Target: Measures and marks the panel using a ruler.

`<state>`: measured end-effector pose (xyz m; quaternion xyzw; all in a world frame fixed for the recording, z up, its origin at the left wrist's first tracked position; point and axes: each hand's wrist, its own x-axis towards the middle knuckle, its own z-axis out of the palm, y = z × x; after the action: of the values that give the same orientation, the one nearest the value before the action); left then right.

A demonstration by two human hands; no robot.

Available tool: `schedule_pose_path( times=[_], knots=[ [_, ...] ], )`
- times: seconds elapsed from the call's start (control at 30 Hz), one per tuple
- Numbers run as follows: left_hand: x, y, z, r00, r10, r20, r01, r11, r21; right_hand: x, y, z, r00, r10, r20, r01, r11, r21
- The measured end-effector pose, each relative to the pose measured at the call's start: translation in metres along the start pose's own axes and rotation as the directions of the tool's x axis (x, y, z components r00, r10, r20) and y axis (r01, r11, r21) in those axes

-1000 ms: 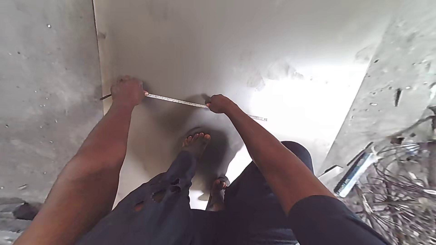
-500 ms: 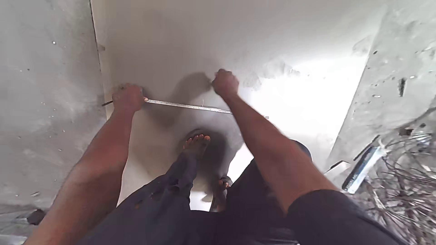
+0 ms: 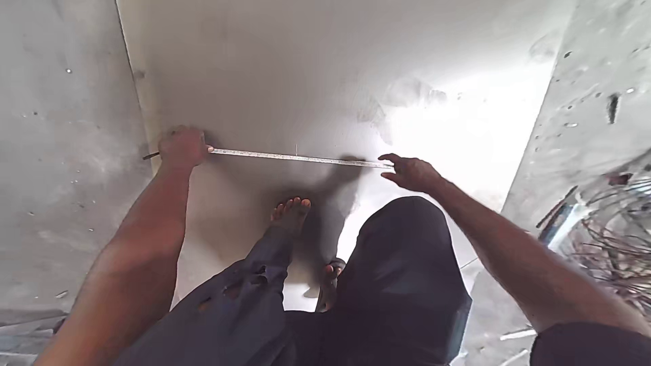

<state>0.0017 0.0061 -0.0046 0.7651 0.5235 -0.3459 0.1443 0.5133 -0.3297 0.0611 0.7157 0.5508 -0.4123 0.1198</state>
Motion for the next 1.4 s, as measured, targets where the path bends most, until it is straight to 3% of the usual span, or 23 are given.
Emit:
schedule_pose_path(
  times=[0.17, 0.33, 0.7, 0.87, 1.1, 1.2, 1.27, 1.33, 1.4],
  knots=[
    [-0.002, 0.003, -0.006, 1.000, 0.003, 0.013, -0.004, 1.000, 0.018, -0.014, -0.004, 0.075, 0.995, 0.017, -0.097, -0.007, 0.995, 0.098],
    [0.009, -0.008, 0.007, 1.000, 0.012, 0.018, -0.011, 0.999, -0.048, 0.001, -0.018, 0.103, 0.975, 0.168, -0.144, -0.149, 0.979, 0.139],
    [0.002, -0.008, 0.000, 0.999, 0.037, 0.002, -0.037, 0.997, -0.069, 0.003, -0.012, 0.106, 0.980, 0.123, -0.155, -0.104, 0.987, 0.126],
    [-0.009, -0.006, 0.003, 1.000, -0.016, 0.011, 0.017, 0.996, -0.089, 0.002, -0.012, 0.103, 0.980, 0.123, -0.155, -0.099, 0.983, 0.152],
    [-0.035, -0.008, 0.011, 0.996, 0.093, 0.009, -0.087, 0.955, -0.284, 0.000, -0.010, 0.104, 0.981, 0.109, -0.159, -0.087, 0.986, 0.139],
    [-0.056, -0.005, 0.012, 0.992, 0.127, -0.008, -0.123, 0.938, -0.324, -0.001, -0.004, 0.105, 0.983, 0.057, -0.173, -0.021, 0.978, 0.207],
    [-0.071, -0.012, 0.016, 0.995, 0.094, -0.011, -0.092, 0.934, -0.345, -0.004, 0.004, 0.114, 0.970, 0.040, -0.238, 0.047, 0.935, 0.350],
    [-0.090, -0.032, 0.022, 0.999, 0.038, -0.035, -0.049, 0.923, -0.382, -0.004, 0.003, 0.126, 0.946, 0.118, -0.303, 0.051, 0.867, 0.496],
    [-0.117, -0.057, 0.024, 0.998, -0.023, -0.058, -0.003, 0.910, -0.415, -0.010, -0.015, 0.120, 0.948, 0.226, -0.224, -0.108, 0.890, 0.442]
  ],
)
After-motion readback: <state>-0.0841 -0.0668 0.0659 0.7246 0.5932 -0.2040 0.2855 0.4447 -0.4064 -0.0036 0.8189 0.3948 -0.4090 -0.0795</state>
